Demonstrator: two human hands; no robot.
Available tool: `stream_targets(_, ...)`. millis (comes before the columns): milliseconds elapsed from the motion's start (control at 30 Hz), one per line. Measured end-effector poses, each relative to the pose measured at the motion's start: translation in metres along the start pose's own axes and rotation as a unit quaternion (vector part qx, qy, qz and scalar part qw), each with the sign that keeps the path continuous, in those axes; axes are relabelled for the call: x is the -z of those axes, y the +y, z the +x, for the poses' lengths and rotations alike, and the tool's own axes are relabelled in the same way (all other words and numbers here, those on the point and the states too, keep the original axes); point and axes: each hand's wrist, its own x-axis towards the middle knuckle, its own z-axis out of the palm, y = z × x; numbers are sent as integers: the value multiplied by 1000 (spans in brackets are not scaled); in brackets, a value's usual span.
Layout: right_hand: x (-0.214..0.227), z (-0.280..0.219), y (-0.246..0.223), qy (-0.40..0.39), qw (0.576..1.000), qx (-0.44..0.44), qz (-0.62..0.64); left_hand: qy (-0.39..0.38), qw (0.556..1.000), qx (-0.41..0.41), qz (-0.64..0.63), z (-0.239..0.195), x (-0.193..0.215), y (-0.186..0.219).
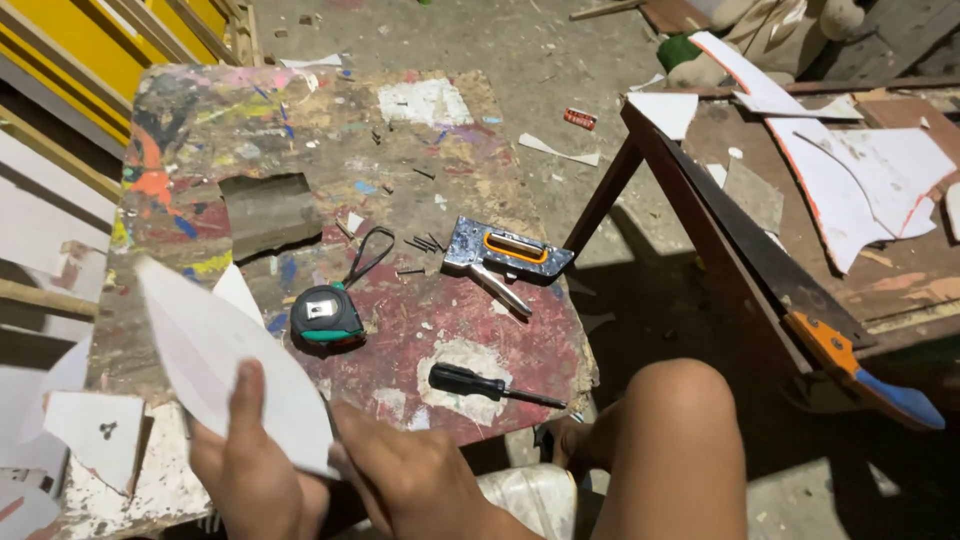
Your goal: Fabricating small components from foam material using a screwdriver for marking and scissors for cutting.
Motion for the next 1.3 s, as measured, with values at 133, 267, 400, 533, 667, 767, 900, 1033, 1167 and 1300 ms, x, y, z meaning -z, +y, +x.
stream_targets(133, -8, -1, 6, -1, 998, -56, -5, 17, 977, -206, 50, 23, -2, -21)
stream_targets(267, -6, 6, 9, 8, 963, -236, 129, 54, 960, -236, 143, -3, -6, -26)
stream_targets(400, -10, 1, 4, 8, 953, -264, 147, 69, 928, -324, 169, -8, -9, -17)
stream_targets(533, -10, -3, 15, 1, 973, -210, 97, 110, 938, -294, 146, -15, -7, -38)
stream_targets(667, -1, -7, 10, -57, 952, -273, 127, 121, 933, -296, 168, -11, -7, -45)
stream_targets(767, -1, -8, 14, -79, 955, -265, 105, 133, 938, -279, 156, -14, -4, -43)
stream_targets(900, -2, 1, 9, -15, 960, -255, 119, 102, 943, -284, 143, -30, -7, -31)
stream_targets(1033, -3, -14, 6, -56, 959, -249, 123, 85, 914, -386, 86, -8, 3, -46)
stream_targets(1167, -7, -23, 7, -81, 948, -294, 89, 145, 931, -302, 146, -16, 13, -58)
stream_targets(1300, -16, -43, -7, -238, 882, -406, 30, 77, 913, -386, 110, 14, 24, -37)
